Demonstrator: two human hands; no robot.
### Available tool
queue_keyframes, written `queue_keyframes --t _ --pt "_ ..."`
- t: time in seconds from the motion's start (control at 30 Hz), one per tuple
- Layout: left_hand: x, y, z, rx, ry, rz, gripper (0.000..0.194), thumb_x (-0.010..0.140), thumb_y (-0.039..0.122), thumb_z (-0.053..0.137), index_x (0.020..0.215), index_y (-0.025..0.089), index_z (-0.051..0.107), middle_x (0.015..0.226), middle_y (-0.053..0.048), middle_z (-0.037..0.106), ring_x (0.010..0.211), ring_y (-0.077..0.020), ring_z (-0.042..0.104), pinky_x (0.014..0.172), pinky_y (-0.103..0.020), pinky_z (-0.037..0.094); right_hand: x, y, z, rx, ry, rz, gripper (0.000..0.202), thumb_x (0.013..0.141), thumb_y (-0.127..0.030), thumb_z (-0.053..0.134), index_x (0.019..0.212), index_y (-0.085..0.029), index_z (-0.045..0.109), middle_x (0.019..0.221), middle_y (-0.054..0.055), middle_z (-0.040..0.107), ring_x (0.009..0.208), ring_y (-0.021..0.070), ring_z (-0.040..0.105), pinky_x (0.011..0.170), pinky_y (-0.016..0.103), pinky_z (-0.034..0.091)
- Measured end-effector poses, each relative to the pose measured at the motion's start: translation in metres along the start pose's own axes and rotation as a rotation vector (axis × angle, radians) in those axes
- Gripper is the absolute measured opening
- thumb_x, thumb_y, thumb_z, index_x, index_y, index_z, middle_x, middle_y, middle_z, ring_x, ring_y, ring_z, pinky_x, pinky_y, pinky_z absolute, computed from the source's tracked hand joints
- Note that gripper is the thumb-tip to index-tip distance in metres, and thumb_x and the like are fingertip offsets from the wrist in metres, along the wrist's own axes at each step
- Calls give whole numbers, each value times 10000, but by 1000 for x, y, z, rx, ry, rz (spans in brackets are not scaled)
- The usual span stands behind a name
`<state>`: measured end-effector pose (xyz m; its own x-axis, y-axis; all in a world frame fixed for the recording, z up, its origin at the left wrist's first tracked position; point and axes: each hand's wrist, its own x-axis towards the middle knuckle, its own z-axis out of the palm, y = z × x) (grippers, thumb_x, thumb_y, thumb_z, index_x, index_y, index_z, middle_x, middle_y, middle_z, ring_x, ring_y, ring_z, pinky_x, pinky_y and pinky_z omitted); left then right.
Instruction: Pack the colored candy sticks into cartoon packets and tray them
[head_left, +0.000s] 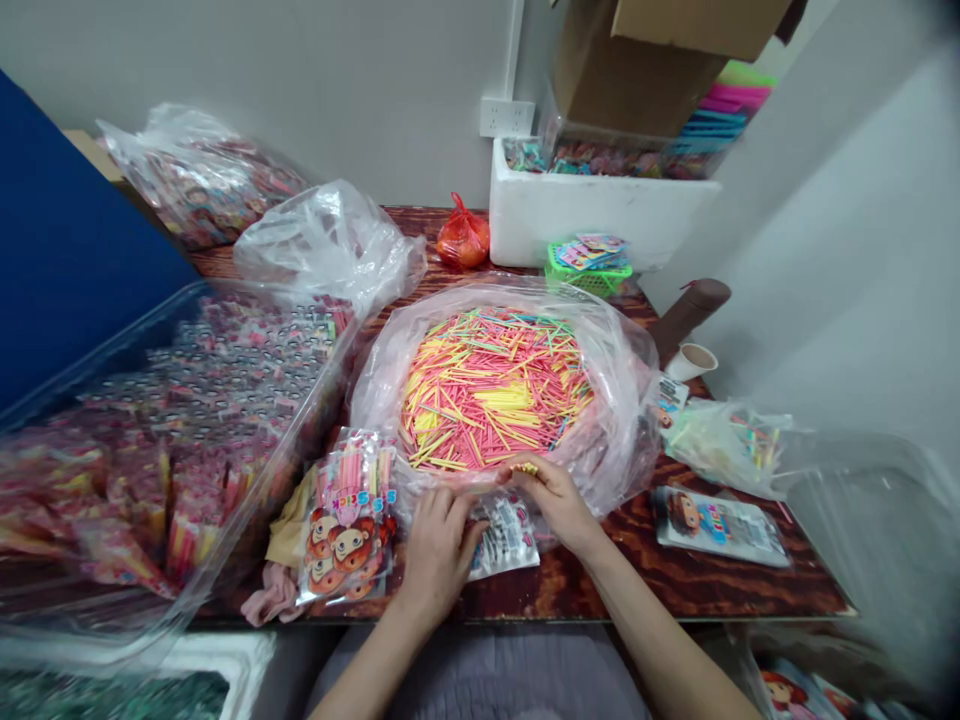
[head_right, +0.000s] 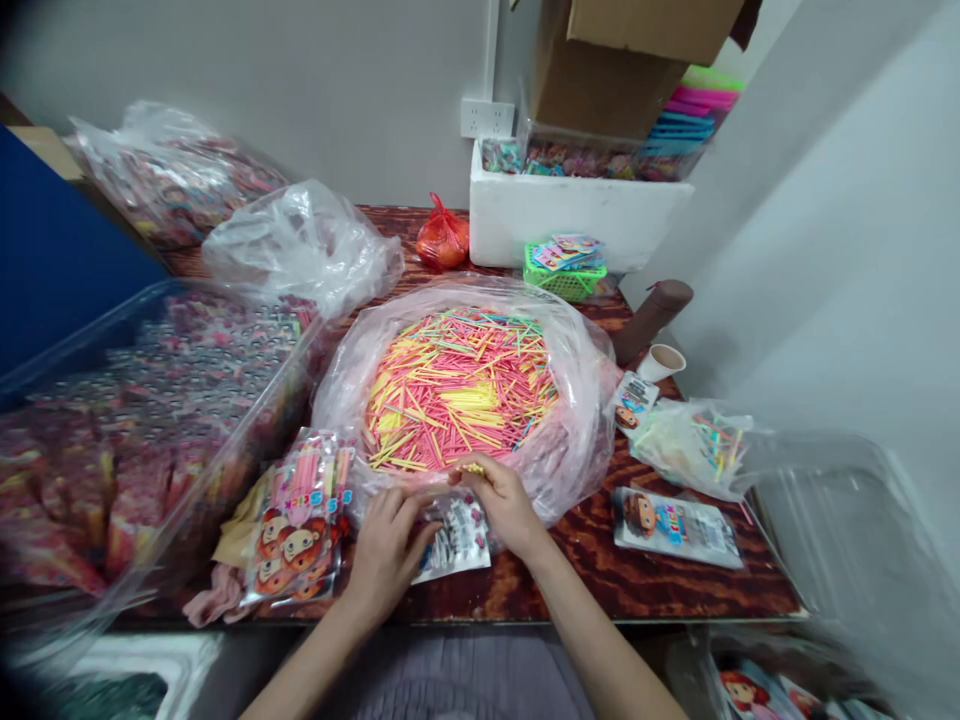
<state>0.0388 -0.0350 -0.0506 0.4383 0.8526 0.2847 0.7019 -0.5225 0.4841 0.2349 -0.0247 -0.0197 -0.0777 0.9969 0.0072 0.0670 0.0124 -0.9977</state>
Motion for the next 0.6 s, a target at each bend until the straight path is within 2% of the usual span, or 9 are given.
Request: queue_keyframes --t 0.1,0.43,0.53,0.6 --pt "1 -1 0 -62 31 -12 171 945 228 473 808 181 565 821 -48 550 811 -204 530 707 -320 422 2 -2 1 6 17 -22 168 915 -302 541 910 -220 688 884 28 684 882 190 621 810 295 448" --pt "3 -9 5 -33 62 35 288 968 228 425 756 165 609 754 -53 558 748 -182 538 678 -298 440 -1 -4 9 109 90 33 148 878 -340 592 885 -224 682 857 29 689 864 195 638 802 310 468" --pt "2 -10 4 -109 53 29 257 964 220 425 901 165 668 818 -72 626 802 -194 588 722 -315 479 -1 -6 11 116 106 45 153 863 -352 607 877 -221 686 832 27 694 843 195 641 796 313 470" --pt "2 -9 0 -237 65 9 281 961 205 422 1119 185 653 1013 -94 680 972 -208 621 847 -343 497 -1 -6 10 106 115 34 153 859 -348 611 882 -222 695 823 24 696 829 192 638 790 311 468"
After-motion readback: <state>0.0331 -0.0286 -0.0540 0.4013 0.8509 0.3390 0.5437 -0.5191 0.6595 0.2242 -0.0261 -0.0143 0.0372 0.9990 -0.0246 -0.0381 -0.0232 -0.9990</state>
